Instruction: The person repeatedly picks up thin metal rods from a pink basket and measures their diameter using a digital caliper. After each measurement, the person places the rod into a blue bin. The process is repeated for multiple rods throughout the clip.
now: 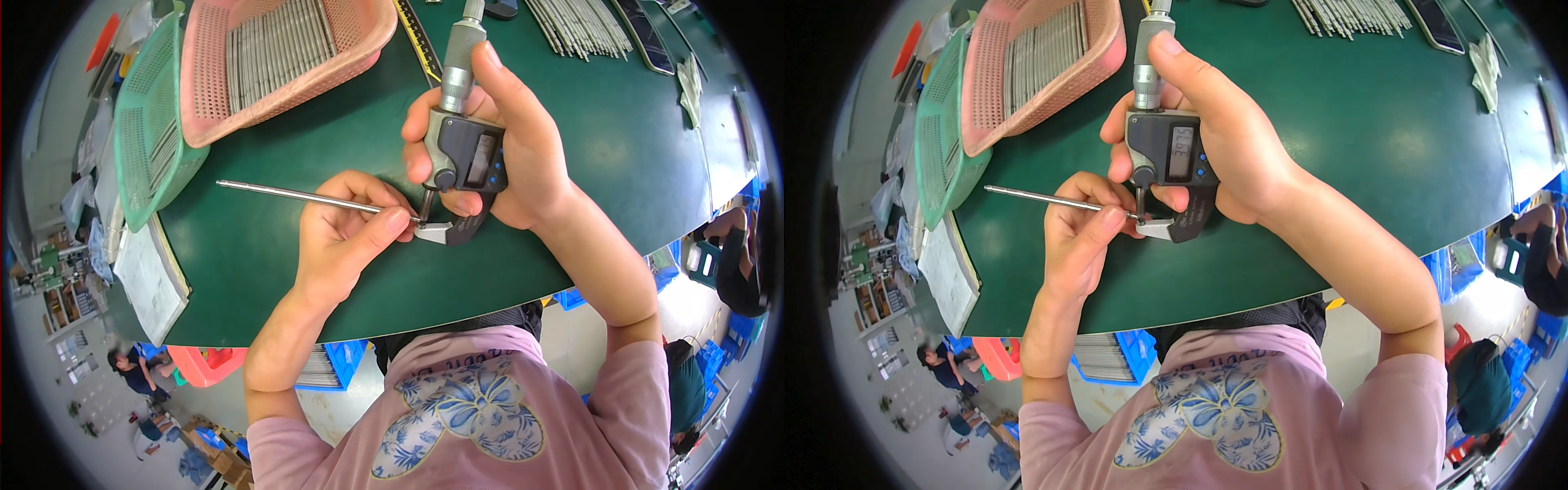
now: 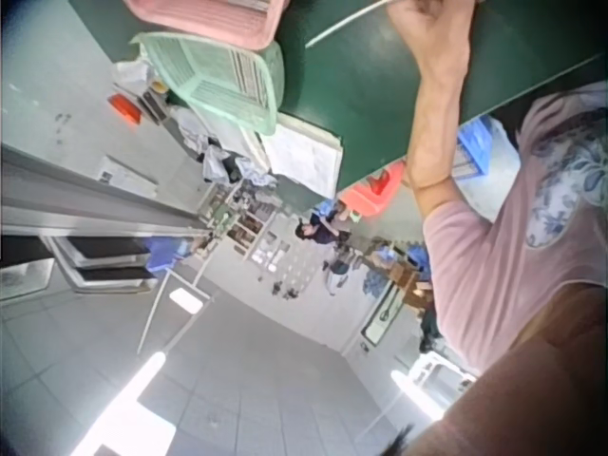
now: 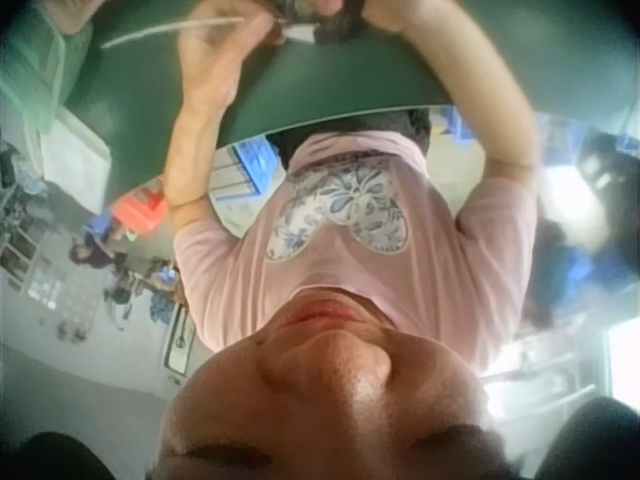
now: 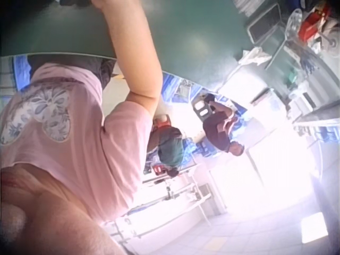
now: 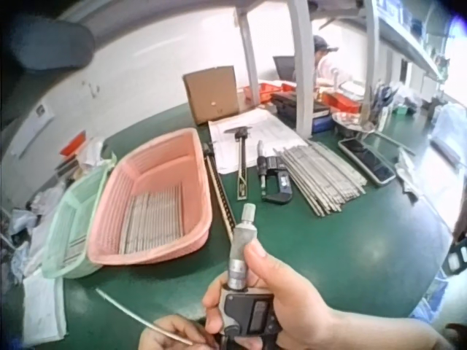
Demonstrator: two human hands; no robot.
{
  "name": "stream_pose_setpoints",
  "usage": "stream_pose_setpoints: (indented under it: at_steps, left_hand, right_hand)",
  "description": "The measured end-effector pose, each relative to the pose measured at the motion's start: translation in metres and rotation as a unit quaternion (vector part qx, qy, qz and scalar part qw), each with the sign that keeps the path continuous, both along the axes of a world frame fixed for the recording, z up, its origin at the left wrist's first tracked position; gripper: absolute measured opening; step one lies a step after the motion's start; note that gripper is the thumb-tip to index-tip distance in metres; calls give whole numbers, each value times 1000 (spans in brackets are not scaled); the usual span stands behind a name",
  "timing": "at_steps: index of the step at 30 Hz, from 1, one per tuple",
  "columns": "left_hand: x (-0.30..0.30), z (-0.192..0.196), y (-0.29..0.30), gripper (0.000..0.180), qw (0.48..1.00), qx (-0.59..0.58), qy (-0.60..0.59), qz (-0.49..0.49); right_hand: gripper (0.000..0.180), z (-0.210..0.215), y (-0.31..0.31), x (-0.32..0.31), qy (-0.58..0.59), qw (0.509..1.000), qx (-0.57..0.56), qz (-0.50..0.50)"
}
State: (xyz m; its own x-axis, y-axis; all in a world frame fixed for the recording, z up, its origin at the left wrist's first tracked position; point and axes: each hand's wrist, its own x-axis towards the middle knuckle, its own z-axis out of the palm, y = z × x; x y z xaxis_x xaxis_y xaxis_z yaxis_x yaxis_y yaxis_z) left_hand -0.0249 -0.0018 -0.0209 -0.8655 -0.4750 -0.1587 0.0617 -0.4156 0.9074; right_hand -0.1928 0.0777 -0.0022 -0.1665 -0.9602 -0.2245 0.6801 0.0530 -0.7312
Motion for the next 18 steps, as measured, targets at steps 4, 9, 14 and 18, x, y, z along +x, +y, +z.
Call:
stream_pose_setpoints:
  at_steps: [4, 9, 14, 18]
  left_hand:
    - [0, -2, -2, 14, 1000, 9, 20, -13]
    - [1, -3, -4, 17, 999, 21, 27, -26]
    - [1, -3, -4, 18, 999, 20, 28, -34]
    - [1, -4, -4, 18, 999, 16, 32, -37]
  right_hand:
    - [63, -3, -1, -1, -30, 999, 30, 0]
    - [63, -2, -1, -2, -66, 997, 48, 13]
    - [64, -2, 0, -3, -74, 996, 41, 16]
    - [64, -2, 0, -2, -55, 997, 46, 14]
